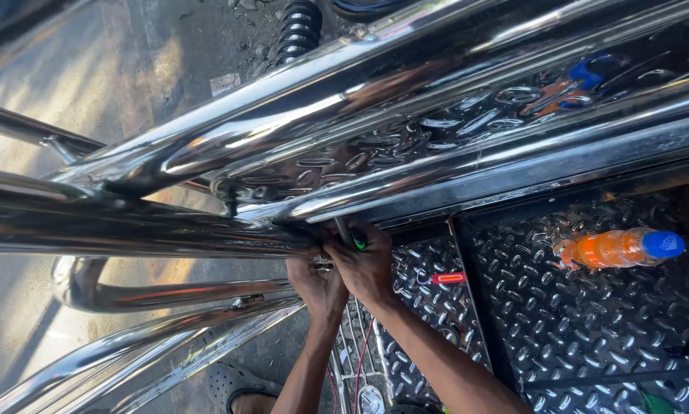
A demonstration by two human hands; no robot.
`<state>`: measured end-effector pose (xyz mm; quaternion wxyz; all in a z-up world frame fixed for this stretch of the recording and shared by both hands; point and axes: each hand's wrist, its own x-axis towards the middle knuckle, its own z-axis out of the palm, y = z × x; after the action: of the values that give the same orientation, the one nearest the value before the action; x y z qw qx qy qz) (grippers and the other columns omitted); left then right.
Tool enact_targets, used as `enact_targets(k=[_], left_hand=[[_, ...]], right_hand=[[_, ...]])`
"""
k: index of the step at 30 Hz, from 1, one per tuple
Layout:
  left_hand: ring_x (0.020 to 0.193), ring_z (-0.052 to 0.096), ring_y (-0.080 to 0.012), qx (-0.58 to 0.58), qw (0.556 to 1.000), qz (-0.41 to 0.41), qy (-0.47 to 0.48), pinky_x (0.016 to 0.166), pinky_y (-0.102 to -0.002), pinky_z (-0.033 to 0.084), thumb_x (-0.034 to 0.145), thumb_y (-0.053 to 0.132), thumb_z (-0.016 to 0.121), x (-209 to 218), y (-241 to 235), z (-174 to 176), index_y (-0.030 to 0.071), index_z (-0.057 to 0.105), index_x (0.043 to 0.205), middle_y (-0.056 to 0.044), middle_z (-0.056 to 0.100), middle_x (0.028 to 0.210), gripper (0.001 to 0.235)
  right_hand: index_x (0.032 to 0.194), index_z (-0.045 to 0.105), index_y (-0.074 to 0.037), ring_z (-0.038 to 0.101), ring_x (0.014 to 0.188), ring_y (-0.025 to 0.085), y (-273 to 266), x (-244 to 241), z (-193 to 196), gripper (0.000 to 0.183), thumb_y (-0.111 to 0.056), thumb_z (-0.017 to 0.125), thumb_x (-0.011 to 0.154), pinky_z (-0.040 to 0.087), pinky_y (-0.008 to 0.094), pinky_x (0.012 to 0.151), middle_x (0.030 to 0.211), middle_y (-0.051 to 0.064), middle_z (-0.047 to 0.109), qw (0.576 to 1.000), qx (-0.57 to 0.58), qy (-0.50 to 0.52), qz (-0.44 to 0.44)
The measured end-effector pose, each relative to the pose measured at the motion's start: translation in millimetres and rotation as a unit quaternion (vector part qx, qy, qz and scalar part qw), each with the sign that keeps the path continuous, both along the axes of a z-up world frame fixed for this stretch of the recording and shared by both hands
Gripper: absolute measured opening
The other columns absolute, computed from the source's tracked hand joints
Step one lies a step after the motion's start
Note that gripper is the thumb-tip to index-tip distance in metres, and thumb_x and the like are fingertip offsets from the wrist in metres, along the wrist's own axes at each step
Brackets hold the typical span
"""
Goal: The person works on the wiring of a three-wheeled vehicle's rear frame. They use a lighter to heat-shrink a connector and a screwdriver to adjust components within the frame. The person handles wires, a lighter, and a screwdriver throughout the task.
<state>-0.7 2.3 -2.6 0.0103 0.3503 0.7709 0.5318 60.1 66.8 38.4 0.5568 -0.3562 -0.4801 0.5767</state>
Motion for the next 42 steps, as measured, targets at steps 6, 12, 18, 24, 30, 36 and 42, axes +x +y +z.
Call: enact_targets(k=[6,12,18,24,30,36,42], left_hand=[[0.079,0.068,-0.0344,0.005,0.999,-0.023,0.034,0.055,-0.045,0.058,0.087,0.007,0.074,5.5,5.5,10.4,0.008,0.074,0.102,-0.014,0.061,0.091,0.015],[0.098,0.078,-0.0394,-0.065,0.990,-0.055,-0.108,0.070,-0.047,0.069,0.087,0.012,0.082,26.5,-19.4,60.6,0.009,0.059,0.122,-0.013,0.064,0.111,0.043],[0.081,0.057,-0.0242,-0.306,0.820,-0.301,0.377,0.076,-0.039,0.056,0.096,0.028,0.074,16.0,-63.0,73.6,0.004,0.064,0.109,-0.011,0.065,0.094,0.029],[0.165,0.032,-0.0349,-0.500,0.342,-0.370,0.704,0.135,-0.067,0.008,0.085,0.038,0.079,10.4,-49.0,83.4,0.013,0.045,0.166,-0.012,0.042,0.175,0.091],[0.170,0.004,-0.0374,-0.551,0.293,-0.292,0.725,0.136,-0.064,-0.003,0.093,0.051,0.060,19.6,-32.7,88.4,0.013,0.011,0.177,-0.012,0.002,0.187,0.104],[0.110,0.069,-0.0169,-0.418,0.475,-0.294,0.716,0.109,-0.041,0.043,0.087,0.020,0.085,34.7,9.6,139.4,0.027,0.076,0.112,0.007,0.077,0.112,0.027],[0.069,0.075,-0.0129,-0.517,0.491,-0.300,0.633,0.061,-0.031,0.049,0.080,0.013,0.089,47.4,41.3,147.9,0.028,0.075,0.107,0.012,0.080,0.089,0.033]], right_hand=[[0.094,0.083,-0.007,0.082,0.071,0.032,6.1,21.2,-20.4,0.012,-0.001,0.077,0.085,0.060,0.035,0.057,0.071,0.016,0.079,0.991,0.078,-0.036,0.107],[0.124,0.076,0.000,0.076,0.086,0.028,19.1,40.3,1.3,0.042,0.001,0.066,0.083,0.057,0.042,0.065,0.085,0.021,0.078,0.980,0.081,0.006,0.180],[0.134,0.066,-0.004,0.071,0.098,0.030,9.3,42.0,-6.6,0.051,-0.003,0.061,0.083,0.058,0.039,0.087,0.114,0.013,0.071,0.958,0.188,-0.101,0.190],[0.126,0.074,-0.010,0.068,0.084,0.025,30.3,56.4,-0.1,0.046,-0.008,0.060,0.082,0.058,0.038,0.073,0.101,0.011,0.079,0.935,0.087,-0.143,0.314],[0.136,0.074,-0.015,0.062,0.066,0.016,50.3,70.4,29.5,0.055,-0.007,0.061,0.084,0.051,0.033,0.055,0.085,0.004,0.069,0.888,-0.077,-0.174,0.419],[0.125,0.080,-0.002,0.069,0.080,0.026,53.4,63.3,-6.7,0.057,-0.005,0.061,0.070,0.047,0.037,0.066,0.089,0.018,0.078,0.935,0.033,-0.032,0.351],[0.104,0.086,-0.009,0.054,0.057,0.007,69.6,90.5,-3.9,0.034,-0.001,0.061,0.082,0.041,0.022,0.060,0.070,0.005,0.070,0.970,-0.005,0.090,0.225]])
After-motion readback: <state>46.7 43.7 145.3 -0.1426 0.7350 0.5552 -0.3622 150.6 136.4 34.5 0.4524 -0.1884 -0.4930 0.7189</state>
